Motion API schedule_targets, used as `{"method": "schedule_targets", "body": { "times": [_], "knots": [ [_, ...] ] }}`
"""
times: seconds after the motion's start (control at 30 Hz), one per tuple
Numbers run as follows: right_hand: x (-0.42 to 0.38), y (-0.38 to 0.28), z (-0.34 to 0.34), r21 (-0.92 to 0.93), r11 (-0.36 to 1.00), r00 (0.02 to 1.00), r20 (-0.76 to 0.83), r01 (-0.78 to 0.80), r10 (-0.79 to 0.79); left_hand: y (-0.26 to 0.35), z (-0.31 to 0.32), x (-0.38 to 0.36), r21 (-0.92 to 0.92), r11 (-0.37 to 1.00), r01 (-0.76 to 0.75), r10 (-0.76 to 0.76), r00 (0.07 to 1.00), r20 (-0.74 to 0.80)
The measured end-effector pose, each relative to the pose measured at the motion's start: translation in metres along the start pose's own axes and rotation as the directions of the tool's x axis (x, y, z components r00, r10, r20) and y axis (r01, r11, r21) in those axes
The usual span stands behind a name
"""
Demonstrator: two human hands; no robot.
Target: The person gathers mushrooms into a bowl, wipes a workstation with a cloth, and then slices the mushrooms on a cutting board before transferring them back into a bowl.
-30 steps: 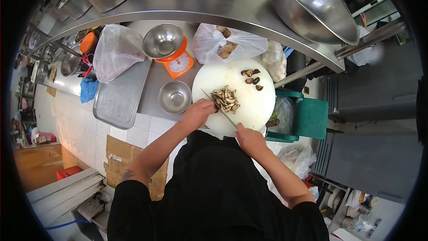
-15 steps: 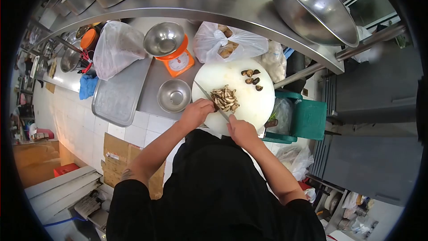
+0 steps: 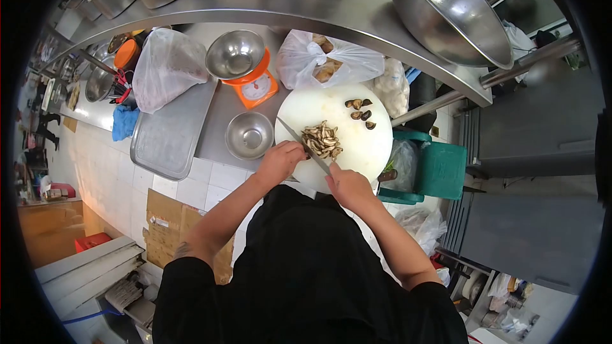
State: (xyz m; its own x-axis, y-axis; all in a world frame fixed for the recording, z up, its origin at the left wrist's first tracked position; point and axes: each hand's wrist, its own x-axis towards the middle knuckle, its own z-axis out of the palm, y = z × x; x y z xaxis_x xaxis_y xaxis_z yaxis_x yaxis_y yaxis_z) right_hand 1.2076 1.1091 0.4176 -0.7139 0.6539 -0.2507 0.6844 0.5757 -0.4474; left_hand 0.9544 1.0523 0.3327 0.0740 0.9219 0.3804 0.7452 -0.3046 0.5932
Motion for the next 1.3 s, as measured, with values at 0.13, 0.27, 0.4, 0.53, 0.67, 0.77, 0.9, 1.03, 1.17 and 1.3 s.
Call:
{"method": "schedule_targets", "body": {
  "times": [0.13, 0.27, 0.4, 0.53, 0.67, 0.77, 0.9, 1.03, 1.17, 1.3],
  "knots": [
    [-0.029, 0.0, -0.008, 0.008, 0.999, 0.997, 0.062, -0.042, 0.041, 0.002, -0.001, -0.004, 0.001, 1.0, 0.018, -0.018, 1.0, -0.024],
    [0.003, 0.005, 0.028, 0.056, 0.998, 1.0, -0.016, -0.014, 0.015, 0.001, 0.002, -0.004, -0.011, 1.0, 0.016, -0.016, 0.999, -0.04],
    [0.009, -0.007, 0.004, 0.016, 1.0, 1.0, 0.006, -0.005, 0.005, 0.002, 0.001, -0.001, 0.015, 1.0, -0.027, 0.028, 0.998, -0.062],
    [-0.022, -0.004, -0.016, -0.011, 1.0, 0.998, 0.061, -0.013, 0.014, 0.004, 0.0, -0.005, 0.022, 1.0, -0.011, 0.012, 0.997, -0.074],
    [-0.031, -0.001, -0.006, -0.017, 0.999, 0.996, 0.073, -0.049, 0.05, 0.006, -0.001, -0.005, 0.022, 1.0, -0.004, 0.006, 0.997, -0.077],
    [-0.005, 0.002, 0.025, 0.017, 1.0, 1.0, -0.009, -0.013, 0.014, 0.003, 0.002, -0.007, 0.003, 1.0, 0.003, -0.003, 0.997, -0.074],
    [0.013, -0.003, 0.017, 0.002, 1.0, 1.0, -0.022, 0.009, -0.009, 0.004, 0.002, -0.008, -0.016, 1.0, 0.015, -0.017, 0.996, -0.093],
    [-0.013, -0.003, -0.006, -0.014, 1.0, 0.999, 0.036, -0.016, 0.017, 0.003, 0.001, -0.009, -0.03, 1.0, 0.002, -0.005, 0.995, -0.102],
    [-0.03, -0.001, -0.009, -0.009, 0.999, 0.997, 0.069, -0.036, 0.037, 0.002, 0.002, -0.011, -0.031, 1.0, 0.006, -0.009, 0.994, -0.104],
    [-0.005, 0.002, 0.023, 0.023, 0.999, 1.0, -0.007, -0.024, 0.025, 0.0, 0.005, -0.011, -0.061, 0.998, 0.012, -0.018, 0.995, -0.098]
  ]
}}
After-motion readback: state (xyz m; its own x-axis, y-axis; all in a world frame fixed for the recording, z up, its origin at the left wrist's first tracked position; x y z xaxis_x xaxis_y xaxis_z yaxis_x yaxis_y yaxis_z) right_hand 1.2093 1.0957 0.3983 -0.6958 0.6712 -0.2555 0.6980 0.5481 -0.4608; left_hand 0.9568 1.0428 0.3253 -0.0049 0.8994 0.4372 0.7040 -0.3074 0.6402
